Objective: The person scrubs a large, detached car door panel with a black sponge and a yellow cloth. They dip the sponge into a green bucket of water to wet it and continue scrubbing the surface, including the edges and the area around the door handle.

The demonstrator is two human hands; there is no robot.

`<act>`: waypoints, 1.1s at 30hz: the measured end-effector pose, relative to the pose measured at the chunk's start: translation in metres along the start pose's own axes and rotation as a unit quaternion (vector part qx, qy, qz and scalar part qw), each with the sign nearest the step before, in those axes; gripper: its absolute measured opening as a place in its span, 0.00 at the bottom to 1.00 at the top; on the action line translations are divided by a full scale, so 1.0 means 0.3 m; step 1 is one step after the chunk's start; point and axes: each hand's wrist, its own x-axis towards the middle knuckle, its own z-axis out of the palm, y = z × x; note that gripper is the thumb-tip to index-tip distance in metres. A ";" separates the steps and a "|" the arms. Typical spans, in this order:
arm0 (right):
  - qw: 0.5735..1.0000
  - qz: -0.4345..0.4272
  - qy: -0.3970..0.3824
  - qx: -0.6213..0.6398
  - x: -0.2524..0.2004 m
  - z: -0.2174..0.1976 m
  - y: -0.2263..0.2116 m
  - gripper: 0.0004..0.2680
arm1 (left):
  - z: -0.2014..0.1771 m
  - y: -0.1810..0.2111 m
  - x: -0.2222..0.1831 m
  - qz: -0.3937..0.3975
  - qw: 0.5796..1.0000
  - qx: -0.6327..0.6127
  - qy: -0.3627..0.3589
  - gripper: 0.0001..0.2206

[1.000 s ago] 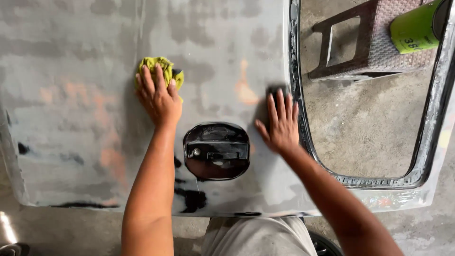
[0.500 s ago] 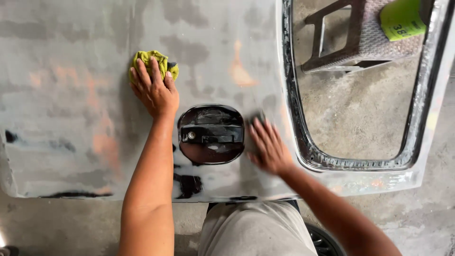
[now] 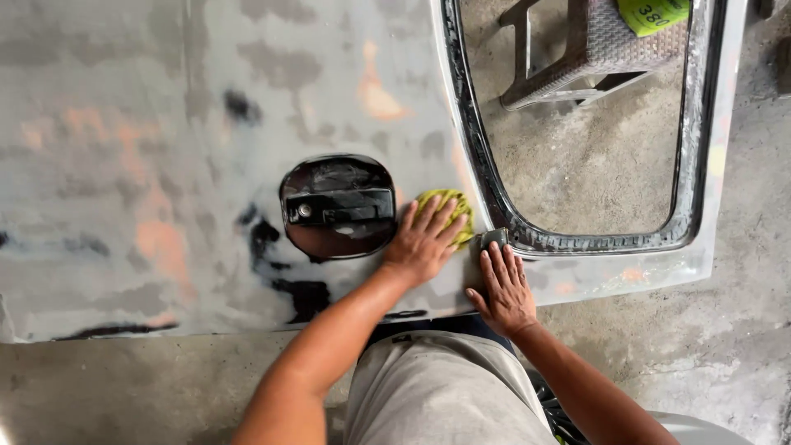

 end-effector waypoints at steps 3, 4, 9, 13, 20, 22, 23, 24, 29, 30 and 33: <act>1.000 -0.004 -0.005 0.006 -0.074 -0.002 0.060 0.31 | -0.056 -0.091 0.008 -0.021 0.999 0.018 0.015 0.31; 1.000 -0.002 -0.003 0.003 -0.081 -0.012 0.067 0.31 | -0.079 -0.098 0.079 -0.018 1.000 0.018 0.018 0.31; 0.999 -0.033 0.002 0.021 -0.138 -0.011 0.072 0.31 | 0.024 0.047 0.224 -0.236 0.967 0.002 0.093 0.28; 0.999 -0.028 -0.011 -0.013 -0.243 0.051 0.247 0.31 | 0.052 0.268 -0.015 -0.119 0.990 -0.040 0.064 0.26; 0.991 0.126 -0.017 -0.034 -0.290 -0.005 0.426 0.34 | -0.014 0.170 -0.392 -0.339 0.935 0.058 0.083 0.27; 0.987 0.151 -0.032 -0.048 -0.272 0.012 0.343 0.35 | -0.013 0.170 -0.416 -0.412 0.899 0.070 0.128 0.27; 0.991 0.116 -0.047 -0.041 -0.246 0.010 0.263 0.35 | -0.010 0.185 -0.407 -0.433 0.886 0.064 0.150 0.27; 0.994 0.080 -0.062 -0.035 -0.220 0.008 0.182 0.36 | -0.009 0.200 -0.399 -0.454 0.872 0.058 0.172 0.27; 0.985 -0.091 -0.145 0.014 -0.090 -0.046 -0.194 0.33 | -0.010 0.205 -0.403 -0.448 0.873 0.056 0.185 0.27; 0.983 -0.128 -0.123 0.043 -0.080 -0.039 -0.219 0.32 | -0.011 0.205 -0.397 -0.446 0.875 0.047 0.184 0.27; 0.978 -0.172 -0.108 0.038 -0.117 0.001 -0.029 0.31 | 0.013 0.215 -0.388 -0.453 0.869 0.065 0.190 0.27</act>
